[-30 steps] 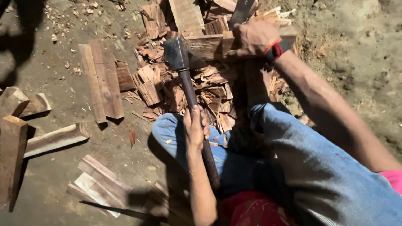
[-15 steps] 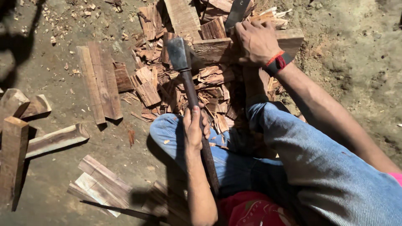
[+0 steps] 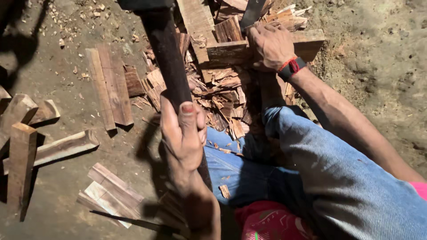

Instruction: The person sits on the ground and uses a hammer and chisel to split a piece of wood into smaller pieces. They repeatedly strike the chisel with the hammer to drive it through the wood, creating wood chips and smaller split pieces.

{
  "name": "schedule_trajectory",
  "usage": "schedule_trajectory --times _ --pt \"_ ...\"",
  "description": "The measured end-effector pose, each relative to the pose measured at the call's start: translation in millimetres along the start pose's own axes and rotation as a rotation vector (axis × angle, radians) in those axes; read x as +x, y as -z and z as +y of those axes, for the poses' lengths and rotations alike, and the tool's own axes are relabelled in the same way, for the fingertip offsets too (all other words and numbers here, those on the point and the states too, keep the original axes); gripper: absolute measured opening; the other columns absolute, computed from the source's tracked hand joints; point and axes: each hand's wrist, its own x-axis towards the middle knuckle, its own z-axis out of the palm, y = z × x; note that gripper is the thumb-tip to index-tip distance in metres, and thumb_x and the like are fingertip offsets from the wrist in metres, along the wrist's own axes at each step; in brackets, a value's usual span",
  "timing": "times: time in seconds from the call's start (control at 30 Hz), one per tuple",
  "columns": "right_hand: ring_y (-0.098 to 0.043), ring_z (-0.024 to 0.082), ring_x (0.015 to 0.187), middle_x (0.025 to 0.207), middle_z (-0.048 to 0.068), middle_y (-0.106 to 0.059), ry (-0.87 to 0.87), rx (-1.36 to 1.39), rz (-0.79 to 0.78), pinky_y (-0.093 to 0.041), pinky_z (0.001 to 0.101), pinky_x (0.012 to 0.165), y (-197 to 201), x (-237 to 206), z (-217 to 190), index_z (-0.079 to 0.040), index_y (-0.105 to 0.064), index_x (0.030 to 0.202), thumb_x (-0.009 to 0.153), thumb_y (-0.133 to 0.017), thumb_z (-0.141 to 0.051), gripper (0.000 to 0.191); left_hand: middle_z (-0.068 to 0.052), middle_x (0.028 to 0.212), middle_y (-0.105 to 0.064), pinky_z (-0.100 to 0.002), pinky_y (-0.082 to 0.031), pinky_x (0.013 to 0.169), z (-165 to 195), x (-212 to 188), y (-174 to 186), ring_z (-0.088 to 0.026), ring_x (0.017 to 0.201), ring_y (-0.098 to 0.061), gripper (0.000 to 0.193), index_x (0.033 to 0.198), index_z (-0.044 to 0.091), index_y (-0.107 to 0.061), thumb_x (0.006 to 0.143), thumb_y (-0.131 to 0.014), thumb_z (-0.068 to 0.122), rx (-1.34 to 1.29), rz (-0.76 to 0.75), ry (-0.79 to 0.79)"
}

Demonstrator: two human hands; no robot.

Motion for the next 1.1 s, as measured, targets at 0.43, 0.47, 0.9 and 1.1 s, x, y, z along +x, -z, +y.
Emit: schedule_trajectory --times 0.43,0.47,0.9,1.1 --pt "-0.065 0.024 0.071 0.091 0.008 -0.064 0.025 -0.078 0.007 -0.049 0.039 0.053 -4 1 7 -0.01 -0.05 0.125 0.098 -0.063 -0.014 0.031 0.003 0.07 -0.047 -0.021 -0.035 0.036 -33 7 -2 -0.004 0.048 -0.043 0.032 0.118 0.004 -0.044 0.111 -0.045 0.035 -0.117 -0.041 0.181" --pt "-0.066 0.026 0.075 0.089 0.008 -0.064 0.053 -0.046 0.066 -0.049 0.0399 0.052 -5 -1 7 -0.008 -0.05 0.123 0.088 -0.066 -0.02 0.04 0.003 0.071 -0.048 -0.021 -0.035 0.037 -24 1 2 -0.004 0.049 -0.043 0.033 0.119 0.004 -0.044 0.112 -0.044 0.036 -0.129 -0.046 0.123" --pt "-0.064 0.03 0.088 0.102 0.012 -0.061 -0.082 0.048 -0.14 -0.052 0.0447 0.066 0 -3 0 -0.009 -0.046 0.124 0.079 -0.078 -0.032 0.06 0.004 0.068 -0.047 -0.021 -0.037 0.035 -46 28 -18 -0.004 0.046 -0.043 0.042 0.112 0.006 -0.046 0.106 -0.049 0.047 -0.033 -0.06 0.217" --pt "-0.065 0.028 0.093 0.098 0.008 -0.06 0.022 0.017 0.069 -0.051 0.0439 0.064 -2 -11 1 -0.009 -0.047 0.117 0.081 -0.074 -0.017 0.045 0.004 0.073 -0.052 -0.021 -0.038 0.04 2 0 2 -0.004 0.052 -0.046 0.048 0.125 0.004 -0.048 0.112 -0.047 0.049 0.005 -0.076 -0.085"
